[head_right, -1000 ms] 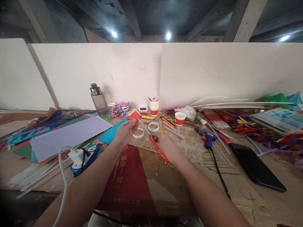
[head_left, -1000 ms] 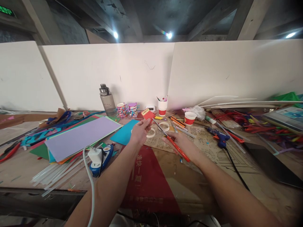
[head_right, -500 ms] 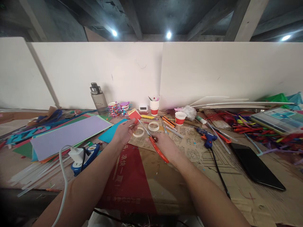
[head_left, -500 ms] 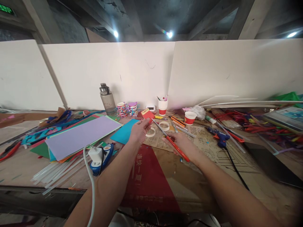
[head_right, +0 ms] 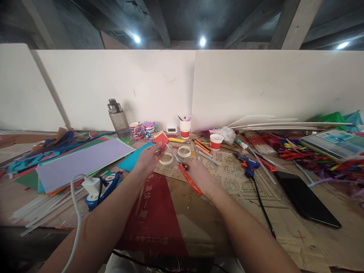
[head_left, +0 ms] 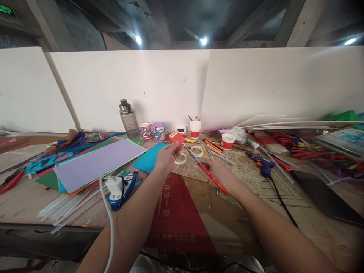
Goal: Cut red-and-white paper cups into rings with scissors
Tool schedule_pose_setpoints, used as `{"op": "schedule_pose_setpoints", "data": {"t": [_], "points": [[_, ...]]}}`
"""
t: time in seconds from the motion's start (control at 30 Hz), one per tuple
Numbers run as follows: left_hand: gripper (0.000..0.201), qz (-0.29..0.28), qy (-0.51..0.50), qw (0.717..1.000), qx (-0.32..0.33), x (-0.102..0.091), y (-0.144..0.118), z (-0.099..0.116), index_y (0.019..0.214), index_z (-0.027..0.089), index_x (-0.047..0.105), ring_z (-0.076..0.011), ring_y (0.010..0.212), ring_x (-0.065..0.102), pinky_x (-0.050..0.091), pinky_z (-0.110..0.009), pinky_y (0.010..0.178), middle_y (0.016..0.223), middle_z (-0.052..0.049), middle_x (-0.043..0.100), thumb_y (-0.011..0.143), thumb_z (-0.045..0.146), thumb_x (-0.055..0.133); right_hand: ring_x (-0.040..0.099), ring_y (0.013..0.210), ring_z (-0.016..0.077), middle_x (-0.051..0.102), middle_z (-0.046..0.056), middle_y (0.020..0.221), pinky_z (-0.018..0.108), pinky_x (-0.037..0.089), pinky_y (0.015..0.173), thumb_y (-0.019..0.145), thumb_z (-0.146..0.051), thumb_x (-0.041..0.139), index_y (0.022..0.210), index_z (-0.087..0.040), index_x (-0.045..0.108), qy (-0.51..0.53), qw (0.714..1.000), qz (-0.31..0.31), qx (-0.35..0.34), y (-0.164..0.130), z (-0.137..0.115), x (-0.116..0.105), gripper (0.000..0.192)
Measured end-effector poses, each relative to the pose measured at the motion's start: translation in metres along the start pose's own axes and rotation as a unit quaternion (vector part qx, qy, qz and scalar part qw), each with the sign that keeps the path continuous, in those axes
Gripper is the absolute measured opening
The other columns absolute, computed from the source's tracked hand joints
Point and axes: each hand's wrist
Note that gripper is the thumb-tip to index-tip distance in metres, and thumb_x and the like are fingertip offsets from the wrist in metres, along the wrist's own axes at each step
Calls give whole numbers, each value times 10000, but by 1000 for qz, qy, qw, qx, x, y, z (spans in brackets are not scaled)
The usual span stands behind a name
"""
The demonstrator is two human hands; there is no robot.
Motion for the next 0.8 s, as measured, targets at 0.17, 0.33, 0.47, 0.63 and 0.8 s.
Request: {"op": "schedule_pose_setpoints", "data": {"t": [0.17, 0.33, 0.47, 0.63, 0.8], "points": [[223, -3, 4, 1000, -3, 1, -1, 1, 698, 109, 691, -110, 672, 636, 444, -224, 606, 723, -39, 684, 621, 166, 892, 574, 570, 172, 529, 7, 589, 304, 487, 603, 927, -600, 511, 712, -202, 592, 14, 1000, 3, -5, 0, 3, 2, 460], [222, -2, 6, 1000, 6, 1, -2, 1, 692, 108, 690, -114, 676, 640, 443, -231, 611, 728, -42, 685, 619, 168, 892, 573, 561, 169, 538, 9, 584, 297, 484, 585, 917, -598, 526, 712, -198, 604, 15, 1000, 1, -2, 2, 3, 2, 456], [209, -2, 12, 1000, 9, 1, -2, 0, 691, 108, 697, -107, 672, 637, 450, -223, 610, 726, -39, 685, 629, 169, 887, 584, 565, 174, 537, 11, 578, 297, 489, 584, 918, -611, 517, 711, -196, 608, 12, 1000, 3, -4, 1, 3, 3, 472], [193, -4, 13, 1000, 7, 1, -2, 0, 687, 103, 697, -110, 684, 647, 449, -214, 595, 734, -38, 684, 635, 158, 875, 592, 556, 173, 540, 13, 570, 291, 482, 583, 924, -588, 527, 711, -201, 610, 17, 1000, 5, 3, 2, 4, 4, 449], [217, -8, 11, 1000, 3, 0, 0, 0, 688, 116, 691, -113, 684, 639, 442, -216, 590, 721, -39, 682, 609, 157, 889, 581, 526, 172, 546, 15, 543, 284, 462, 561, 933, -497, 543, 704, -208, 611, 16, 1000, 6, 13, 2, 4, 4, 375]]}}
Point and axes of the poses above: each hand's wrist, its own y-axis towards the middle knuckle, its own x-axis out of the palm, z = x × y
